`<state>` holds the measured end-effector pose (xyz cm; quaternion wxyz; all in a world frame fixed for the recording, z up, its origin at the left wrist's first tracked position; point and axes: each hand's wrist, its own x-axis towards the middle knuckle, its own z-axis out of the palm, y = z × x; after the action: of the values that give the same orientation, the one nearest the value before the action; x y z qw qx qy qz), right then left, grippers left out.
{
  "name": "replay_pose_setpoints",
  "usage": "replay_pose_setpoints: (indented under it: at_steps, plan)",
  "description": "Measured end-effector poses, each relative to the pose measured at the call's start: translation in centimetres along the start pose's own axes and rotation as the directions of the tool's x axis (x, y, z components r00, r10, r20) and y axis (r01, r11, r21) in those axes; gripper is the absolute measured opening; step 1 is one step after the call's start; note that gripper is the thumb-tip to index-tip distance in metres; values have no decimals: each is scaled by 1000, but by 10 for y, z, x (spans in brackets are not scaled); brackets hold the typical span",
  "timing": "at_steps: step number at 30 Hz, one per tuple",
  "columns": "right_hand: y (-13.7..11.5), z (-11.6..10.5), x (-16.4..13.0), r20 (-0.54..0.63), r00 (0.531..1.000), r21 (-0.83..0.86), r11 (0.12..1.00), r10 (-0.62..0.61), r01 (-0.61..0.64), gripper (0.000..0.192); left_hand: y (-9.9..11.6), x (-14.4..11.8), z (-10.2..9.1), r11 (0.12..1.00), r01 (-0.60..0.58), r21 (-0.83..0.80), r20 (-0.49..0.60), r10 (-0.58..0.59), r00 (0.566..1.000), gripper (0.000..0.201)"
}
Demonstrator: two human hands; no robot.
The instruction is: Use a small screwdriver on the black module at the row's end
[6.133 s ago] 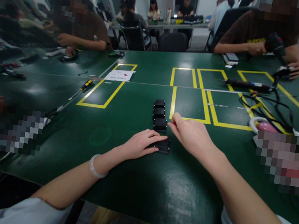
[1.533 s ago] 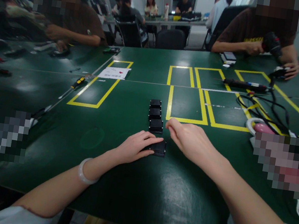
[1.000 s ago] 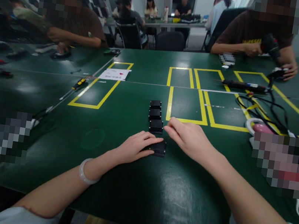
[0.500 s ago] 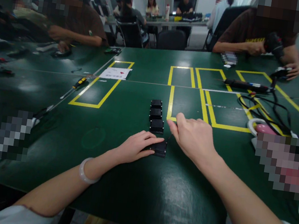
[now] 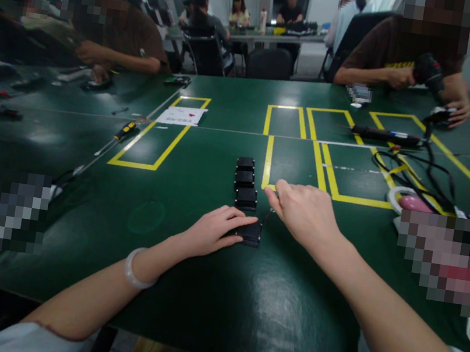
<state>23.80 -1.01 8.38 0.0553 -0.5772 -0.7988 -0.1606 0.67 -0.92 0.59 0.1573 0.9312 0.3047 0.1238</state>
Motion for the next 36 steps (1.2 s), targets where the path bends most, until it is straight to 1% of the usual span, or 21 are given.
replay_pose_setpoints:
  at_steps: [4, 9, 11, 14, 16, 18, 21, 26, 29, 31, 34, 36]
  plan:
    - [0, 0, 0, -22, 996, 35, 996, -83, 84, 43, 0, 0, 0, 1000, 6, 6, 2, -6, 1000, 49]
    - [4, 1, 0, -40, 989, 65, 987, -143, 145, 43, 0, 0, 1, 1000, 7, 5, -2, -7, 1000, 49]
    - [7, 1, 0, -61, 975, 70, 974, -212, 216, 42, 0, 0, 0, 1000, 5, 3, -2, -5, 1000, 49]
    - [10, 2, 0, -108, 937, 76, 937, -331, 340, 42, 0, 0, 1, 1000, 3, 6, -4, -3, 1000, 48]
    - [11, 2, -1, -136, 923, 76, 925, -360, 372, 42, 0, 0, 1, 1000, 3, 6, -8, -3, 1000, 49]
    - [10, 2, -1, -154, 931, 80, 935, -331, 345, 41, -1, 0, 1, 1000, 3, 4, -11, -3, 1000, 49]
    - [7, 4, -3, -160, 961, 113, 963, -224, 243, 40, 0, 0, 1, 1000, 1, 3, -9, -1, 1000, 49]
    - [-1, 11, -4, -95, 990, 253, 959, -104, 125, 38, 0, 0, 1, 1000, 6, 12, -7, -6, 1000, 49]
    - [-2, 9, -5, -20, 997, 316, 946, -72, 75, 34, 0, 0, 0, 1000, 9, 15, -6, -9, 1000, 49]
    - [-2, 5, -6, 16, 998, 304, 951, -64, 56, 33, 0, 0, 0, 1000, 11, 13, -4, -11, 1000, 49]
    - [-1, -3, -8, 18, 997, 290, 955, -69, 61, 31, 0, -1, 0, 1000, 12, 9, -3, -12, 1000, 49]
    - [-2, -7, -9, 17, 997, 271, 960, -70, 63, 36, 0, -1, 0, 1000, 12, 7, -5, -12, 1000, 49]
